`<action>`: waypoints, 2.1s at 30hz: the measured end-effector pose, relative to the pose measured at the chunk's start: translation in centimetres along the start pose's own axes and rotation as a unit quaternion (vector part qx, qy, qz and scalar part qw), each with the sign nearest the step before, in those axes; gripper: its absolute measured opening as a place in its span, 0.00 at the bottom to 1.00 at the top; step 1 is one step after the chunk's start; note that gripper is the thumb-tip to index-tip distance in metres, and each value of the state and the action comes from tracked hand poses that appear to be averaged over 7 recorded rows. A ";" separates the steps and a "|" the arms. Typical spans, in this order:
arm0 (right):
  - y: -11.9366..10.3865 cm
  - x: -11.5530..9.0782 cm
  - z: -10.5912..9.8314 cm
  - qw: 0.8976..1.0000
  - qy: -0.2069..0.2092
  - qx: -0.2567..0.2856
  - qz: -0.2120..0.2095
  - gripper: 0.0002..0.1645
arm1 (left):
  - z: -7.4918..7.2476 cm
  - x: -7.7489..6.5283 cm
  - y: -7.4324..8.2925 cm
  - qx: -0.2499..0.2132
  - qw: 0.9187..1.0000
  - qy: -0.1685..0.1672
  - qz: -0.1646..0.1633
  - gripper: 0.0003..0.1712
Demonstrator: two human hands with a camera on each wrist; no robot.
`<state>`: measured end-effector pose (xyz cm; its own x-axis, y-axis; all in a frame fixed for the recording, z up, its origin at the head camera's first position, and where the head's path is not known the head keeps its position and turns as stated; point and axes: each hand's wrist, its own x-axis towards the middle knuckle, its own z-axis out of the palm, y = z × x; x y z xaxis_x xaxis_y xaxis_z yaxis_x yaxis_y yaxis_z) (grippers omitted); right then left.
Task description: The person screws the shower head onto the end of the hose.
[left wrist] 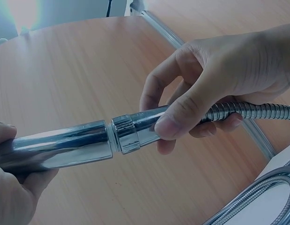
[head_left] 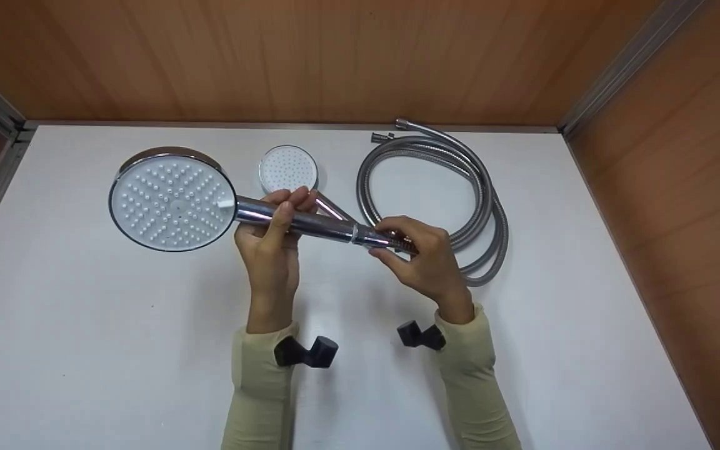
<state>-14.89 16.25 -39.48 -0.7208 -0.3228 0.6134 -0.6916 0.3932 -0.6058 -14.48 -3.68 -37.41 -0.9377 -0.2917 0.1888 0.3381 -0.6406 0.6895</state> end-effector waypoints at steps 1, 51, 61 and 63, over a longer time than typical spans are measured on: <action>0.0 0.0 0.0 1.000 0.000 0.000 0.000 0.15 | 0.0 0.0 0.0 -0.001 1.000 0.000 0.000 0.13; 0.1 0.5 -0.1 1.000 0.004 -0.005 -0.008 0.13 | 0.3 0.4 0.0 0.002 1.000 -0.006 0.007 0.11; 0.1 0.7 -0.1 1.000 0.006 -0.011 -0.008 0.13 | 0.2 0.5 0.1 -0.008 1.000 -0.005 0.004 0.14; 0.3 0.7 -0.2 1.000 0.006 -0.012 -0.006 0.14 | 0.2 0.6 -0.2 -0.013 1.000 -0.007 0.002 0.15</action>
<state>-15.62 16.25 -39.12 -0.7112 -0.3173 0.6273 -0.6993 0.4101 -0.5855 -15.13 -3.64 -37.29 -0.9376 -0.2839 0.2007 0.3428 -0.6583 0.6702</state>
